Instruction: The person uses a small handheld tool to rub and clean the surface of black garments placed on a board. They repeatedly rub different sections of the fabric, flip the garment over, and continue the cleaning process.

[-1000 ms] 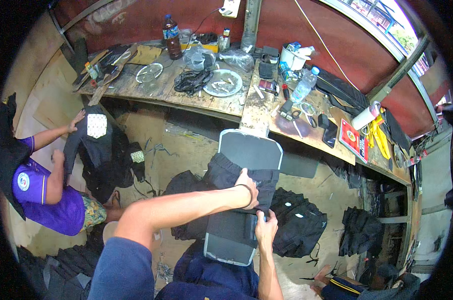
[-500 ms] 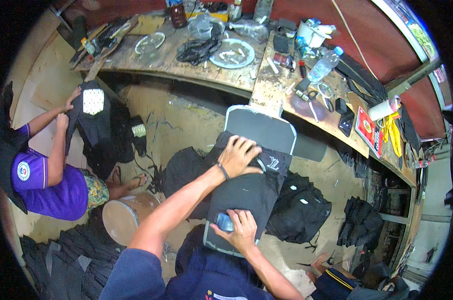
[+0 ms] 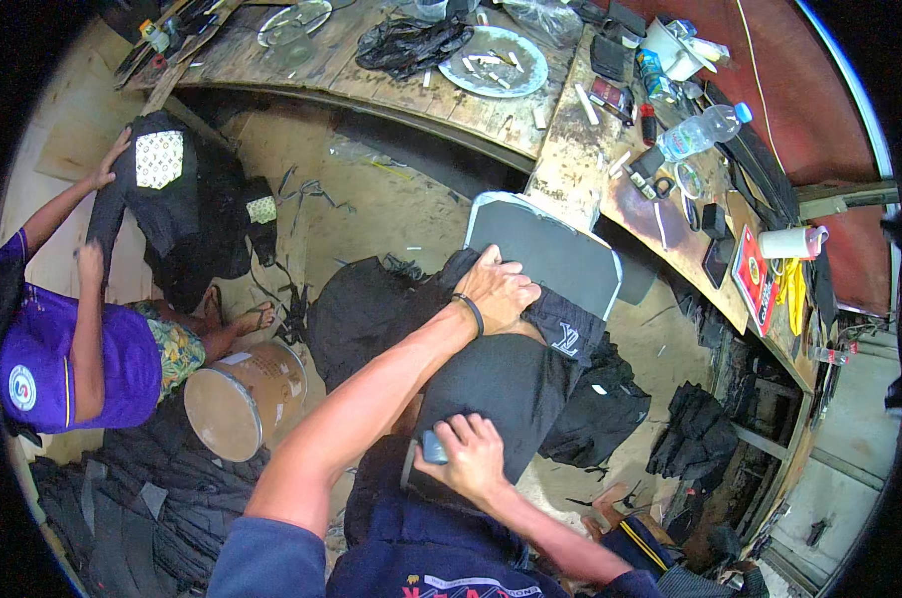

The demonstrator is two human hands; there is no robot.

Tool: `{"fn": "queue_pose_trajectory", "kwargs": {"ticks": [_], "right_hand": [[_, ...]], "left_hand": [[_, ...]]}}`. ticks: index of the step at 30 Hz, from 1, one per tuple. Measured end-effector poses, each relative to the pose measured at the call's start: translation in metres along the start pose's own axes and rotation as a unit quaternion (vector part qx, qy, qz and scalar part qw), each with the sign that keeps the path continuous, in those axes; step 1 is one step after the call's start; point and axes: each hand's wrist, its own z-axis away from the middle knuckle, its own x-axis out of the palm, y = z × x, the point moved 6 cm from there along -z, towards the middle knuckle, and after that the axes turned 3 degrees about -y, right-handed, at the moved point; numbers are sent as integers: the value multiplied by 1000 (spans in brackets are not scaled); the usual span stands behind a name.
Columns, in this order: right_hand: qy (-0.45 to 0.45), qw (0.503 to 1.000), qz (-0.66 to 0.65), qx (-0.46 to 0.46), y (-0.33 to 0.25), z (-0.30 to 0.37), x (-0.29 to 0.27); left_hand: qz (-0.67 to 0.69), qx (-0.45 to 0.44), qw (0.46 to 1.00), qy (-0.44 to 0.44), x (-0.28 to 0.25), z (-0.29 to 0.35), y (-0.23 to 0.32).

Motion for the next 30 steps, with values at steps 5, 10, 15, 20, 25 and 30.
{"fn": "queue_pose_trajectory", "kwargs": {"ticks": [5,10,15,20,25,30], "right_hand": [[79,978,150,119,24,-17,-25],[21,996,47,71,15,19,-13],[58,979,137,139,21,48,-17],[45,991,102,74,6,-11,-26],[55,979,143,135,-25,-6,5],[136,960,-103,221,42,28,-53]], "left_hand": [[-18,-4,1000,21,-6,-2,1],[4,-10,1000,15,-6,-2,1],[-8,-10,1000,17,-8,-2,4],[19,-14,1000,-14,-1,-2,-1],[-6,-45,998,-51,-16,-4,11],[-33,-140,978,153,-57,40,40]]}}
